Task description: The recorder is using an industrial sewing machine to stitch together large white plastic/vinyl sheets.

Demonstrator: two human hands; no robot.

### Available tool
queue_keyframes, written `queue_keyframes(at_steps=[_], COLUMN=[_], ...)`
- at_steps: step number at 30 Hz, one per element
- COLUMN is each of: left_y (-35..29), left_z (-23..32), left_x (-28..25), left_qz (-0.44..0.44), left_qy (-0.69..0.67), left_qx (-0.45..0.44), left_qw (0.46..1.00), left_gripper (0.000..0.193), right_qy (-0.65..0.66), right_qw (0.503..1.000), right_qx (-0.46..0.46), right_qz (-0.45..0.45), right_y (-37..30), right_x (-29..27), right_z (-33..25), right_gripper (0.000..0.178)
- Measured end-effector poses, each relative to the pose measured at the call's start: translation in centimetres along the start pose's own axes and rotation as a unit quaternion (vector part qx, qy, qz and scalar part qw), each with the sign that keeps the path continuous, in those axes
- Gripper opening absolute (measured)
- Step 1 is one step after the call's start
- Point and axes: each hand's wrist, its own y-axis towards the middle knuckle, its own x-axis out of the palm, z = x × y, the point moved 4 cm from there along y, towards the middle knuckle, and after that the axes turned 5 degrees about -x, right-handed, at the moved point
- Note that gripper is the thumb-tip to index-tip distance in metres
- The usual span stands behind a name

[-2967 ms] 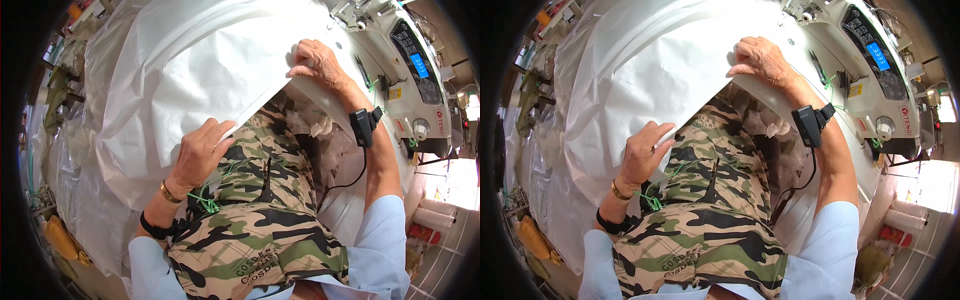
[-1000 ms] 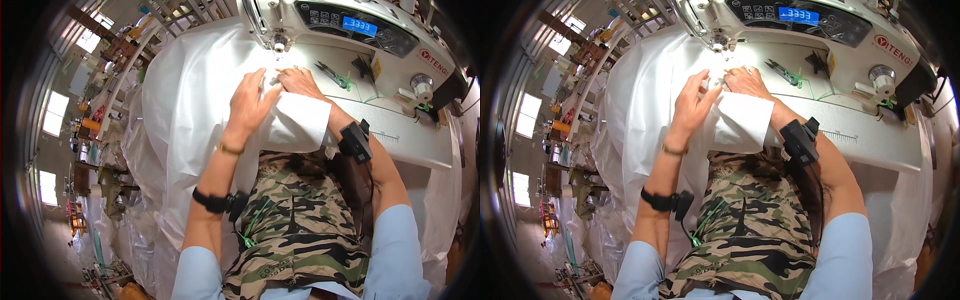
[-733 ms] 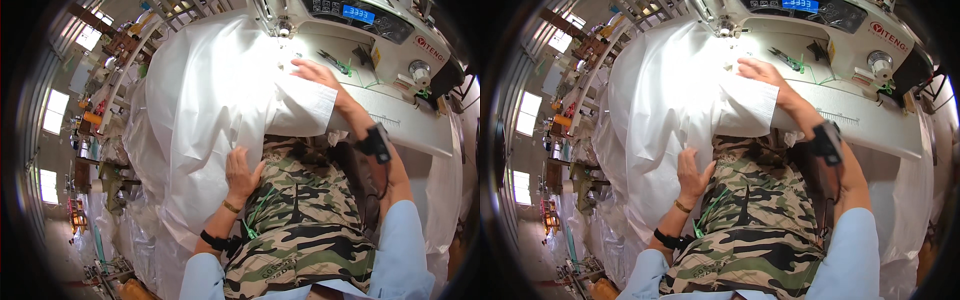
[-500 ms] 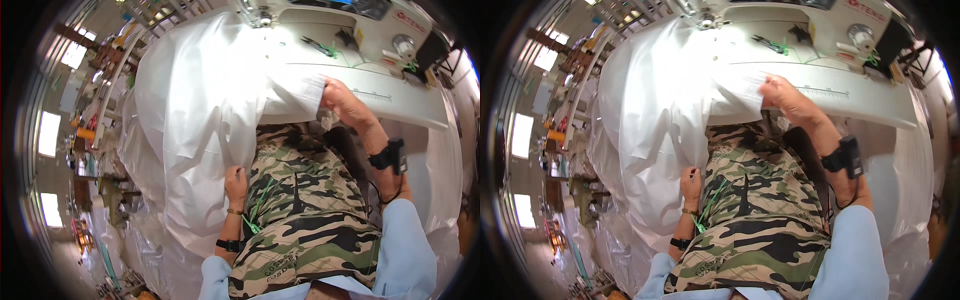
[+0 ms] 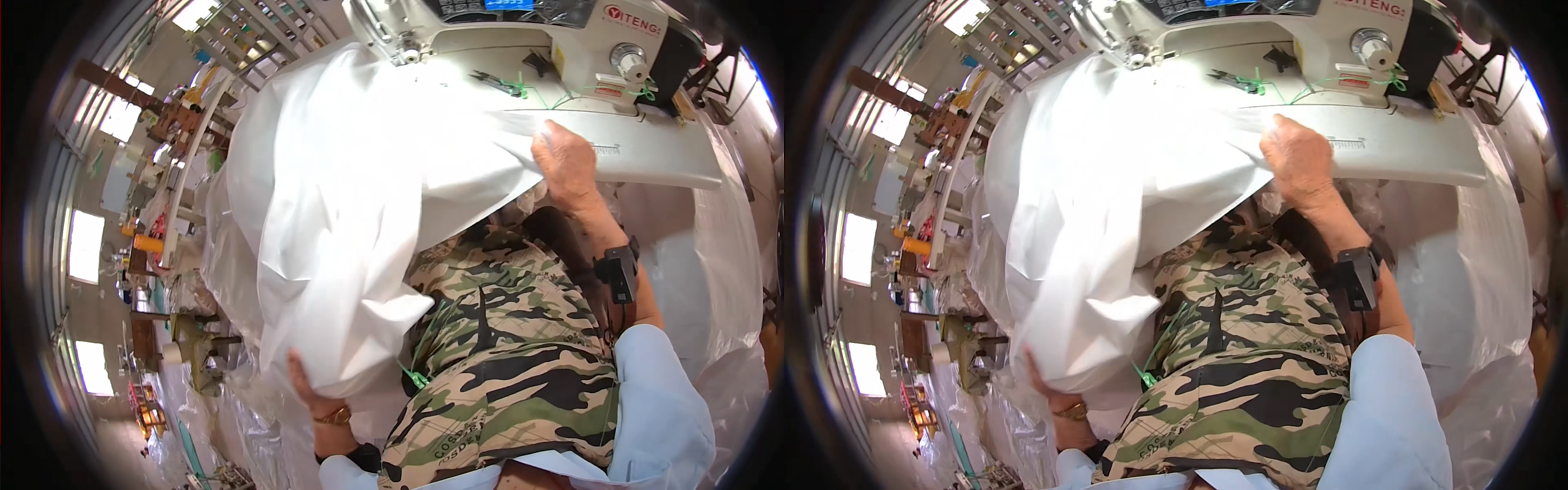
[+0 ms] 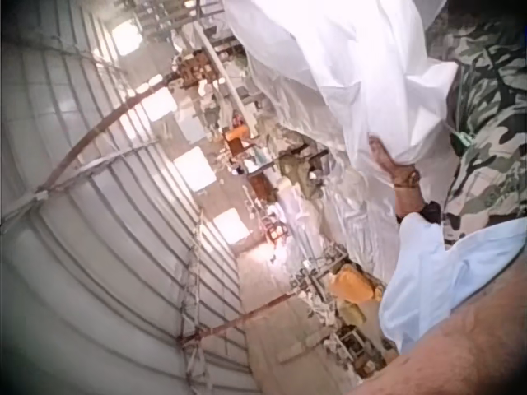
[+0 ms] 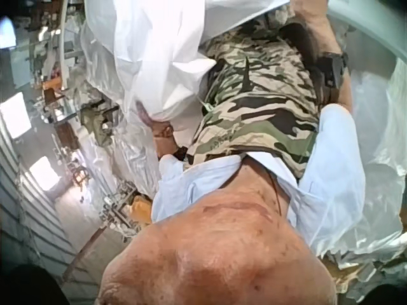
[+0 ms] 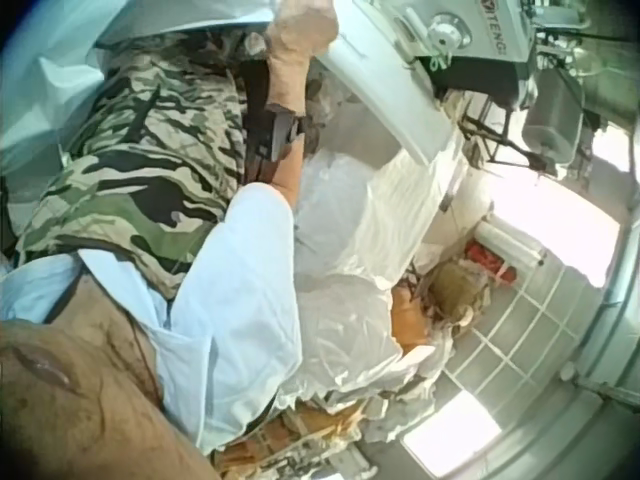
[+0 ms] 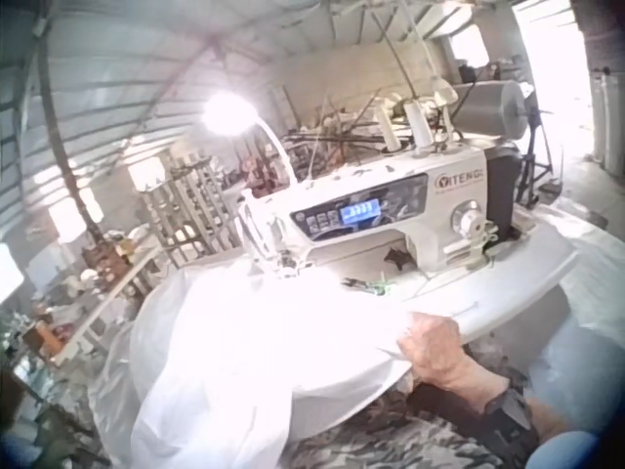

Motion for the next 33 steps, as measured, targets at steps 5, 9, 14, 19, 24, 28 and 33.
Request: queue_keyframes(at_steps=[5,9,14,19,24,28,33], left_y=[-0.4,-0.8,-1.2,-0.4,2.0,3.1,2.9], left_z=[4.1,4.9,5.0,6.4,6.5,4.8,3.3], left_x=[3.9,5.2,7.4,2.1,-4.0,6.2,15.1], left_qz=[0.067,-0.030,0.033,0.169,0.096,0.061,-0.151], left_qy=[0.067,-0.036,-0.006,0.117,0.481,0.875,0.593], left_qx=[0.063,0.064,0.073,0.138,0.038,0.322,0.168], left_qw=[0.993,0.997,0.997,0.969,0.870,0.356,0.773], left_gripper=[0.063,0.057,0.050,0.039,0.015,0.022,0.019], right_qy=[0.065,0.390,0.659,0.665,0.605,0.501,0.391], right_qw=[0.979,0.911,0.663,0.590,0.560,0.689,0.768], right_qx=[0.010,0.017,0.059,0.019,-0.037,-0.147,-0.177], right_qz=[0.191,-0.131,-0.351,-0.457,-0.564,-0.503,-0.475], right_y=[-0.8,-3.4,-6.5,-11.5,-14.3,-13.5,-13.9], right_x=[-2.3,2.5,7.5,9.3,5.8,5.6,6.3], right_z=[-4.7,-10.6,-15.6,-15.6,-17.1,-18.2,-19.8], right_gripper=[0.015,0.025,0.040,0.044,0.048,0.039,0.040])
